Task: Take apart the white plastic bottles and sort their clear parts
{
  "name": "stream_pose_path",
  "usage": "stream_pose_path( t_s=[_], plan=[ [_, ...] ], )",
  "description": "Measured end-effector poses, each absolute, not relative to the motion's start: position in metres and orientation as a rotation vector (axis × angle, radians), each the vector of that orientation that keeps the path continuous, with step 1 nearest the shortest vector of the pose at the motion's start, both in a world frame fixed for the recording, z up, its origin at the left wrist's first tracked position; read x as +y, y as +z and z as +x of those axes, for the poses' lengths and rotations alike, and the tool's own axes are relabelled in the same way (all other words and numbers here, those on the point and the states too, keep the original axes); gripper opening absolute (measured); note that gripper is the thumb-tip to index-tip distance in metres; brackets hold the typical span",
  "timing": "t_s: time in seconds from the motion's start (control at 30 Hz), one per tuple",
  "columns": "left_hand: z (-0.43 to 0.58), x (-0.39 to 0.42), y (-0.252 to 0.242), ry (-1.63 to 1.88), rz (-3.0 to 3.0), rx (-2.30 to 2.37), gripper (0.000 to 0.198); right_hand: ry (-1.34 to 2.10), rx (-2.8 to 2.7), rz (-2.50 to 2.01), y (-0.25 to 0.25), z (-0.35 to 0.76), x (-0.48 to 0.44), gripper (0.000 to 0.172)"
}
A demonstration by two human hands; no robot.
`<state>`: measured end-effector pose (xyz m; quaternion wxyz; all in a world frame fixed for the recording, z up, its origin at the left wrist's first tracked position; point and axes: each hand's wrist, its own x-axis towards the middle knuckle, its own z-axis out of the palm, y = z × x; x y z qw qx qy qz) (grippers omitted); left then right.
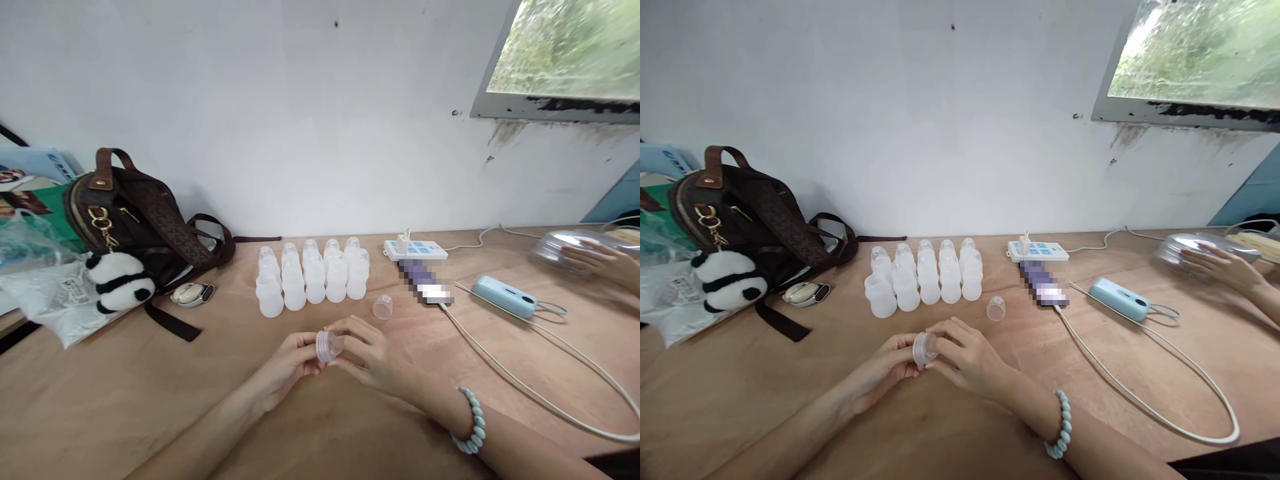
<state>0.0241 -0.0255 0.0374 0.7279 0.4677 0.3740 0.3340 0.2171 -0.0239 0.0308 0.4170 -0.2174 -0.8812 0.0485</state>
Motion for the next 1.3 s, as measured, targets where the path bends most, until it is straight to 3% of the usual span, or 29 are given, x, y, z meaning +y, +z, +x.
stream_pose_path(
  t_s=[0.2, 0.47, 0.67, 0.8, 0.97, 1.17, 1.3],
  plan=[
    [0.026, -0.029, 0.039, 0.735, 0.98, 0.743, 0.027, 0.201, -2.21, -0.675, 0.029, 0.218, -0.025, 0.038],
    [0.029, -0.028, 0.036, 0.753, 0.959, 0.748, 0.021, 0.127, -2.159, -0.653, 0.031, 0.217, -0.026, 0.027],
    [0.021, -0.009, 0.022, 0.726, 1.155, 0.939, 0.02, 0.019, -1.907, -0.836, 0.04, 0.231, -0.015, 0.031],
    [0.012, -0.002, 0.026, 0.701, 1.348, 1.014, 0.017, 0.07, -2.159, -1.098, 0.047, 0.246, -0.003, 0.034],
    [0.003, -0.005, 0.038, 0.595, 1.867, 1.169, 0.015, 0.023, -2.57, -1.295, 0.05, 0.248, -0.003, 0.01],
    [-0.002, 0.001, 0.031, 0.524, 2.267, 1.26, 0.012, 0.018, -2.729, -1.285, 0.051, 0.245, -0.009, 0.013],
    [-0.003, -0.001, 0.033, 0.577, 2.233, 1.161, 0.031, 0.025, -2.691, -1.309, 0.05, 0.249, -0.006, 0.016]
  ],
)
